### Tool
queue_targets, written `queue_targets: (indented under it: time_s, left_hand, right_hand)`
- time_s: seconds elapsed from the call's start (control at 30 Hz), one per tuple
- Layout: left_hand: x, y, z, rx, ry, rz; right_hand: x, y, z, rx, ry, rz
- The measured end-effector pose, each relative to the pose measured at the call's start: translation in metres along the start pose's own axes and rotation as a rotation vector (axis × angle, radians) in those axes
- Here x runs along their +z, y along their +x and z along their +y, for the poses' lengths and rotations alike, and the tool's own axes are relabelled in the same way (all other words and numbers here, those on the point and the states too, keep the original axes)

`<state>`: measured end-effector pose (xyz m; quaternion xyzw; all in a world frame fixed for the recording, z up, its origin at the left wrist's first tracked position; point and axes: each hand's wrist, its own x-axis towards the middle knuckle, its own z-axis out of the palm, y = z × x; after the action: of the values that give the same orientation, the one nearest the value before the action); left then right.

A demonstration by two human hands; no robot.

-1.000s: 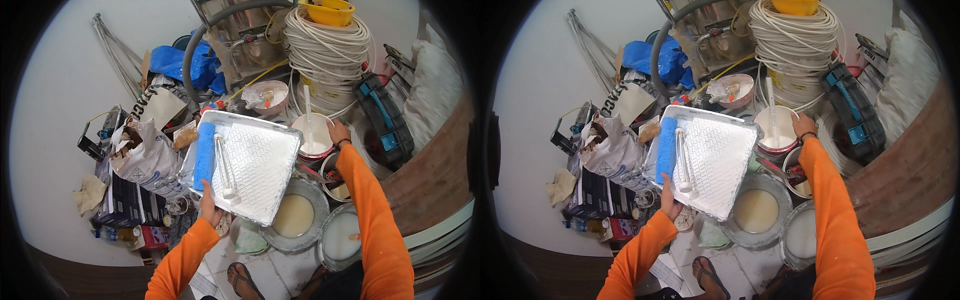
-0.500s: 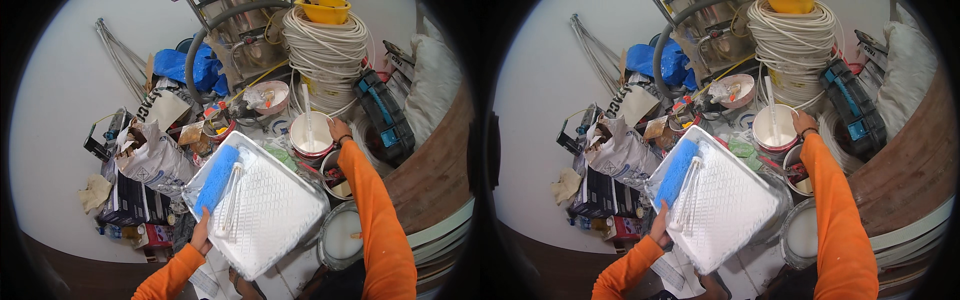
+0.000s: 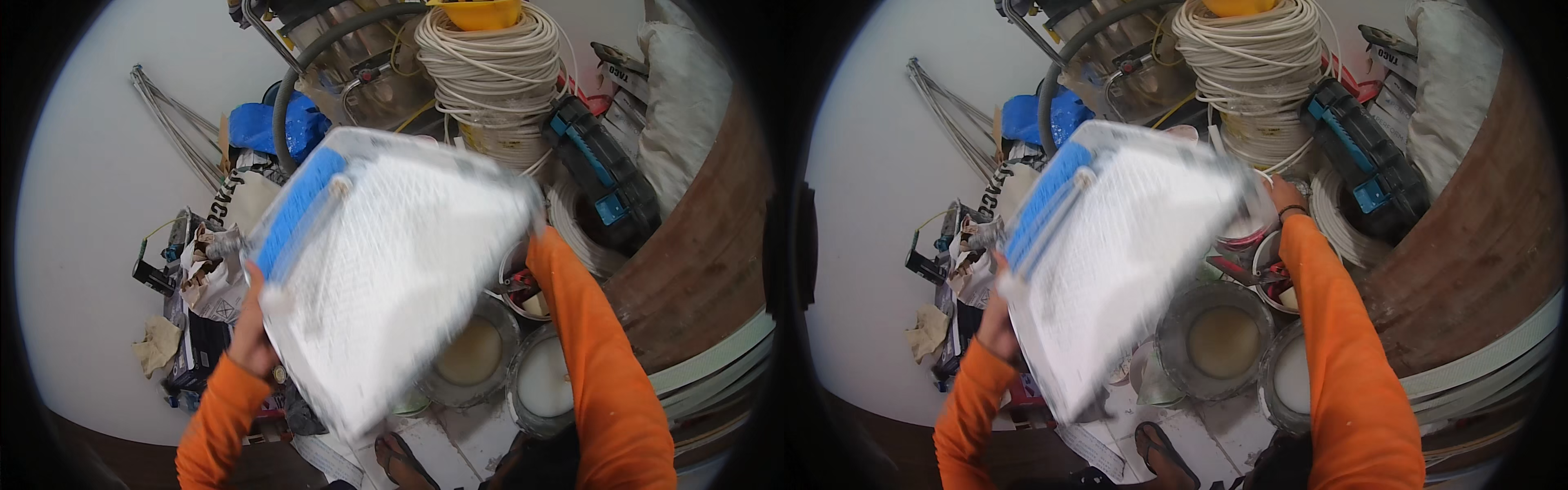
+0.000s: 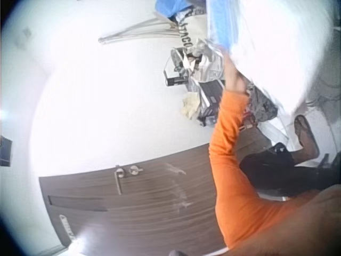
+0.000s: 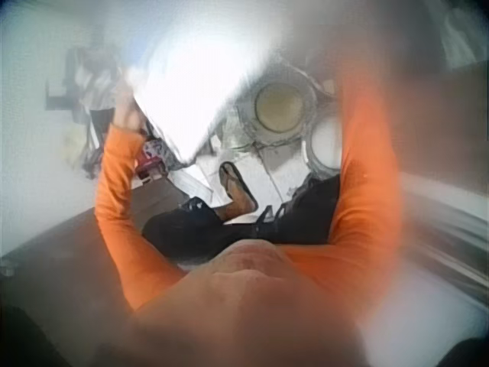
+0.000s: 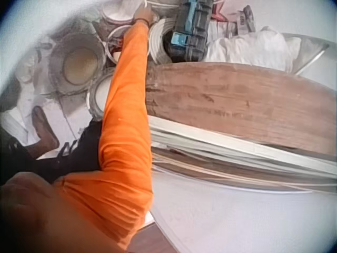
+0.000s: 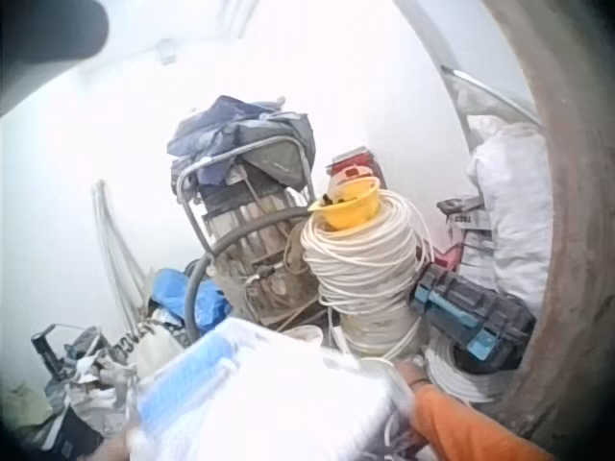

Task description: The person gathers paint supplies in a cluttered room, scoops white powder into a bucket, and mixes it with a brush. They then handle a green packet and a roll of tape before walking down a hallway carrying the bucket and tools.

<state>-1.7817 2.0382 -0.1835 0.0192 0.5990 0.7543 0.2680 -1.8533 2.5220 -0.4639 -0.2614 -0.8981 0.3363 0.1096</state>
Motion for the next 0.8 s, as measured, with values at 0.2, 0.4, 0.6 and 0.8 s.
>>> queue_targets:
  time_s: [0.2,0.4,0.6,0.8]
  left_hand:
    - [-0.008,0.151,0.041,0.067,-0.198,0.123]
    - [-0.027,0.303,0.032,0.135,-0.509,0.441]
    - [-0.037,0.389,-0.033,0.119,-0.260,0.532]
    - [-0.034,0.447,-0.070,0.101,-0.252,0.485]
  right_hand:
    - [-0.011,-0.009,-0.006,0.021,0.009,-0.054]
    - [-0.016,-0.024,-0.011,0.051,0.038,0.003]
    - [-0.020,-0.026,-0.021,0.072,0.000,0.016]
    - [-0.020,-0.028,-0.019,0.038,0.051,0.026]
